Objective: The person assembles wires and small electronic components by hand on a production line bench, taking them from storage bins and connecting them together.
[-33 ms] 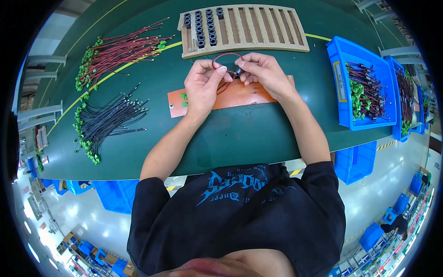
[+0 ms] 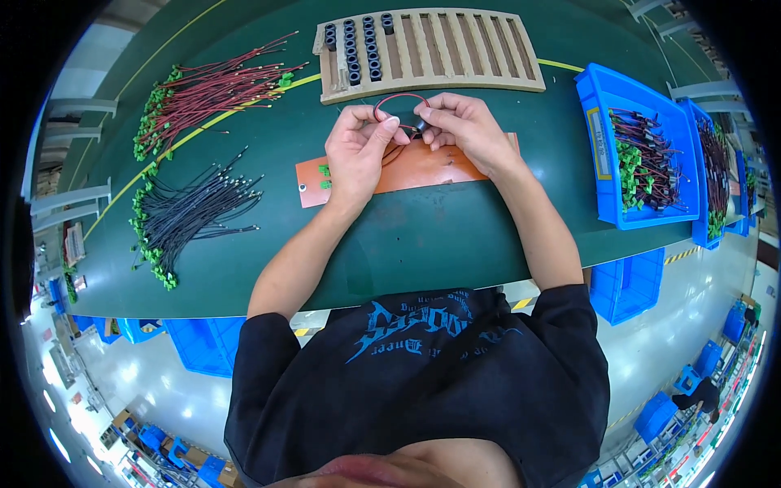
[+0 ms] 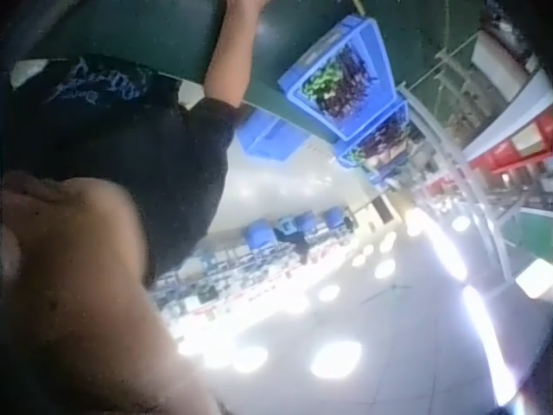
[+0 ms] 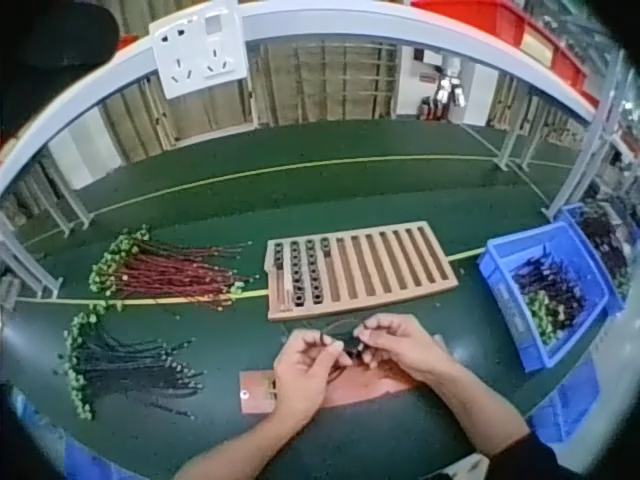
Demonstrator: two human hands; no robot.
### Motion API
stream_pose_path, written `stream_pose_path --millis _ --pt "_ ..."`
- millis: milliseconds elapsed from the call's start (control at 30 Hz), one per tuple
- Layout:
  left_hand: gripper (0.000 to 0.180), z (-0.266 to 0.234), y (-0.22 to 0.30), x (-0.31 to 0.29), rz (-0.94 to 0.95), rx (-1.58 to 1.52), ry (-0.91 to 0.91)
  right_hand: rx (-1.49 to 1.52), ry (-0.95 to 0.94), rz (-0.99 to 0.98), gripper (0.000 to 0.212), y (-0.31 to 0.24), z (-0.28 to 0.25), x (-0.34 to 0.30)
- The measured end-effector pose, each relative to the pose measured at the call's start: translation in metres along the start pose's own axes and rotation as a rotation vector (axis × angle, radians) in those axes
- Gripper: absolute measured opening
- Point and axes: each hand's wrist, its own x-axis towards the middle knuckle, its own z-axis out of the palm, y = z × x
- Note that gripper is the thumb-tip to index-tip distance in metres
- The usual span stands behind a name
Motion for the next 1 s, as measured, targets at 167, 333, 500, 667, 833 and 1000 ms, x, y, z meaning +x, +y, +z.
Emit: stream_pose_path --millis 167,333,500,667,833,1000 --pt "0.012 0.006 0.0 -0.005 -0.013 0.044 0.031 0.027 0.006 0.016 0.019 0.001 -0.002 -0.008" --pt "0.012 0.008 0.006 -0.006 -0.006 0.028 0.049 0.069 0.019 0.022 0.019 -0.004 0.001 -0.01" --pt "0.012 0.006 0.01 -0.005 0.015 -0.018 0.048 0.096 0.012 0.012 0.018 -0.006 0.004 -0.01" --pt "0.012 0.004 0.01 -0.007 0.004 -0.052 0.039 0.144 -0.004 0.014 0.019 -0.005 0.006 -0.013" --pt "0.012 0.006 0.012 -0.003 0.011 -0.065 0.041 0.149 -0.004 0.007 0.019 -0.007 0.005 -0.011" --pt "0.013 0.009 0.015 -0.002 0.0 -0.026 0.034 0.144 0.018 0.012 0.02 -0.01 0.005 -0.013"
